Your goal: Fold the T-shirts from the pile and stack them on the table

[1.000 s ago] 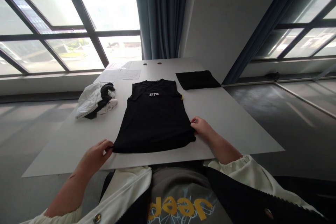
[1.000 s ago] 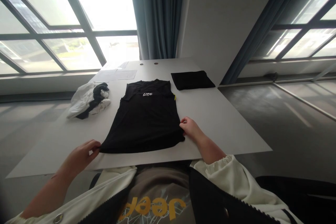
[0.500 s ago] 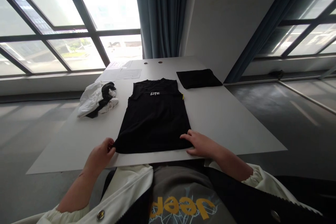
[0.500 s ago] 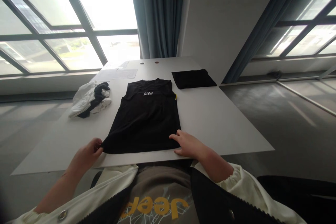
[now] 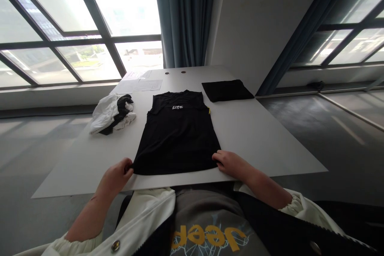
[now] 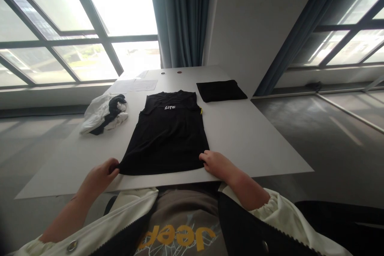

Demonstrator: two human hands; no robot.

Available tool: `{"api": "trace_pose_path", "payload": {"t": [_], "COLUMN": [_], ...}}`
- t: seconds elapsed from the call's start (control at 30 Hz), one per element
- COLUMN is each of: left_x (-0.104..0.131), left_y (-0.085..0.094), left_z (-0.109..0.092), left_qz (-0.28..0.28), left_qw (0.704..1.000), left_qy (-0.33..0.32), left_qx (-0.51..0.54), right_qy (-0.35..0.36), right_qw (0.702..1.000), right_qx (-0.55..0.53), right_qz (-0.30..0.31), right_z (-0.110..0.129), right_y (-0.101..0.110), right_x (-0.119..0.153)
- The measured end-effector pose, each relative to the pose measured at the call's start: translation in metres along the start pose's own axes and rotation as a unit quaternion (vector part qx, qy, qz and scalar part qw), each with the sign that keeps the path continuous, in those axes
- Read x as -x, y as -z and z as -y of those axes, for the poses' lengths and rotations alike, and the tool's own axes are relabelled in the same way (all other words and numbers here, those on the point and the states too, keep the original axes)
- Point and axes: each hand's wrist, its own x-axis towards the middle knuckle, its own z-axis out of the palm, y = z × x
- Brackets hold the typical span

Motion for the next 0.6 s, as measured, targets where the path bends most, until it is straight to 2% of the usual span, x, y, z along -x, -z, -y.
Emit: {"api": "trace_pose_path", "payload": {"t": [0.1,0.37,0.5,0.6], "left_x": [-0.001,-0.003,-0.004,-0.005], "left_y": [0.001,0.012,0.017,0.018], "left_z": [0.000,0.001,0.004,0.007], "left_qz": [0.000,-0.010,0.006,0.024], "left_qw": [1.000,1.000,0.999,0.997], "left_qy": [-0.005,-0.013,-0.030,-0.063], "left_qx": [0.002,0.010,-0.013,-0.028], "right_qy": [-0.003,-0.054,-0.102,-0.114], "right_qw": [1.000,0.990,0.982,0.986], "right_qx": [-0.003,-0.108,-0.083,-0.042], "right_qz": [-0.005,-0.074,-0.137,-0.109], "right_z": [0.002,0.000,-0.002,-0.006], "right_y": [0.005,0.023,0.030,0.029], "right_x": [0.000,0.002,0.007,0.009]}}
